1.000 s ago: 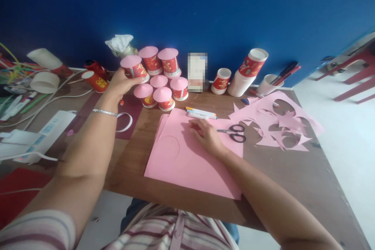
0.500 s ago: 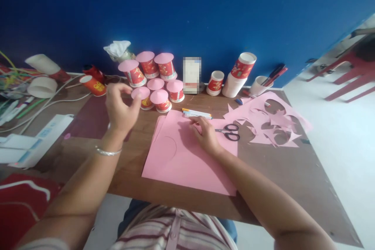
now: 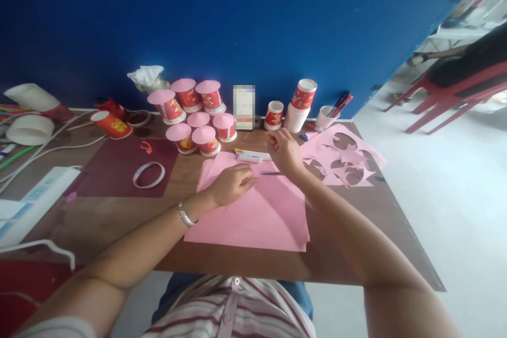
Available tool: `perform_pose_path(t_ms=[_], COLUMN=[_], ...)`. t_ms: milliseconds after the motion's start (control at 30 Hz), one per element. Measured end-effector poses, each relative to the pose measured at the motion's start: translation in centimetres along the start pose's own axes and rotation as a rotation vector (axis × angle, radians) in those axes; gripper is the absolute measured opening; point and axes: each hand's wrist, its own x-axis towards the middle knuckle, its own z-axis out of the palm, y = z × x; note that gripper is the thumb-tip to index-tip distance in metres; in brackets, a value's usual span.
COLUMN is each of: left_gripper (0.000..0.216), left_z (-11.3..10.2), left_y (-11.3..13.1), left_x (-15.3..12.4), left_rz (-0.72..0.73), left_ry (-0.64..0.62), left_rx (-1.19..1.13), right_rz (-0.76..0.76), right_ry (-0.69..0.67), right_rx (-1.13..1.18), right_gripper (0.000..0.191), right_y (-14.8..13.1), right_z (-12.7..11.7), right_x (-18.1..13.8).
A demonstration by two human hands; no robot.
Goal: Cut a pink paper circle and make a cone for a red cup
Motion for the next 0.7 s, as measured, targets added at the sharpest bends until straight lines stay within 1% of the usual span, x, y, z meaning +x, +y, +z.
perform_pose_path(t_ms=[67, 167, 333, 400, 467, 567, 700], left_gripper=[0.044, 0.045, 0.042, 0.041, 0.042, 0.042, 0.04], left_z=[0.2, 0.5, 0.8, 0.9, 0.9, 0.8, 0.6], left_y=[-0.5, -1.4, -2.6, -2.8, -2.9, -3.0, -3.1], left_x=[-0.1, -0.5, -0.9, -0.9, -0.9, -0.9, -1.0], left_rz=[-0.05, -0.085, -0.131, -0.144, -0.157, -0.178, -0.208], left_ry=[0.029, 0.066, 0.105, 0.106, 0.097, 0.082, 0.079], left_rx=[-0.068, -0.098, -0.152, -0.178, -0.209, -0.259, -0.305], right_rz=[0.02, 0.035, 0.062, 0.064, 0.033, -0.039, -0.078], right_ry=[0.012, 0.017, 0.033, 0.054, 0.062, 0.008, -0.098], right_rx=[-0.065, -0.088, -0.144, -0.193, -0.286, -0.453, -0.57], right_gripper=[0.023, 0.027, 0.03, 0.032, 0.036, 0.042, 0.048], right_y=[0.9, 1.7, 1.7, 1.7, 1.7, 1.7, 1.1], right_z=[-0.1, 0.5, 1.7, 1.6, 1.1, 0.1, -0.4], right_x=[1.1, 1.8, 1.5, 1.5, 2.0, 3.8, 7.4])
